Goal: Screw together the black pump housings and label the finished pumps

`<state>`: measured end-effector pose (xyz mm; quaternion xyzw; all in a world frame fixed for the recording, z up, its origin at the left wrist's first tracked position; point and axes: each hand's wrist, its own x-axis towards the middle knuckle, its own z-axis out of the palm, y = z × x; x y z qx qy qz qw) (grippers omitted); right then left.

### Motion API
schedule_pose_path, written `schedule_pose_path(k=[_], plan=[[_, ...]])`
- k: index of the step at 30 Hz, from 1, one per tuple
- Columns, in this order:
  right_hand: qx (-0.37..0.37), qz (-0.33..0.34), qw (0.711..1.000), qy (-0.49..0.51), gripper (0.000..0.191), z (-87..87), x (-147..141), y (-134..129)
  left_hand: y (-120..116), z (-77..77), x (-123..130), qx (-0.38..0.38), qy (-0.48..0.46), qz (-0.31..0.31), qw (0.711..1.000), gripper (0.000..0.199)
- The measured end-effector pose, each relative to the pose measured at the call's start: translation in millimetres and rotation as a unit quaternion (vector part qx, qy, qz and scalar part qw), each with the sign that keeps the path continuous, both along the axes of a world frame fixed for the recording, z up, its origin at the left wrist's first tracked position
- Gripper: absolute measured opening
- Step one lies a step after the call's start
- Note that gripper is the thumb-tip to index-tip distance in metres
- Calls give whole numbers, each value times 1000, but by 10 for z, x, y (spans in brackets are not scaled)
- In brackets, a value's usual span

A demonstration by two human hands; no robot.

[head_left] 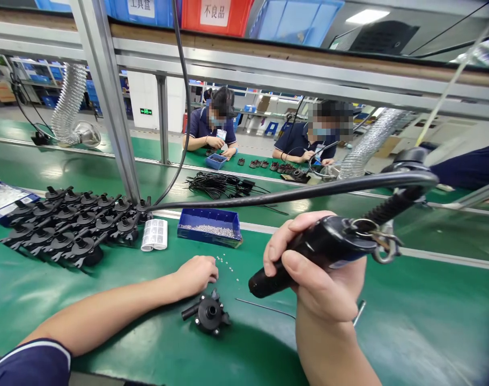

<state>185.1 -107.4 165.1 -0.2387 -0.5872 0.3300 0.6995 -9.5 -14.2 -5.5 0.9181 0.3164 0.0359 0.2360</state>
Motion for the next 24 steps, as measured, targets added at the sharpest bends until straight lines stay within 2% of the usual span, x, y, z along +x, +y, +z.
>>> schedule_pose_path(k=[3,7,10,12,15,17,19,21,24], plan=[[0,0,1000,2,28,17,11,-44,-4,84,-12,-53,-36,23,998,20],[5,-6,1000,3,29,13,32,-76,-71,326,-33,-162,-86,-73,980,13],[8,-10,1000,-3,29,-4,43,-73,-165,467,-45,-187,-102,-114,970,12],[11,-16,1000,-8,29,-14,49,-66,-246,517,-47,-161,-81,-90,980,11],[16,-32,999,-16,29,-19,64,-56,-369,579,-77,-103,-1,19,994,13],[22,-41,999,-15,29,-15,77,-49,-403,636,-131,-101,38,84,991,17],[27,-44,999,-10,28,-9,87,-43,-365,695,-201,-140,43,104,984,15],[30,-40,999,-8,28,-5,85,-39,-258,725,-263,-205,39,95,973,12],[33,-32,999,-12,27,-12,60,-45,-49,678,-309,-316,44,75,945,19]])
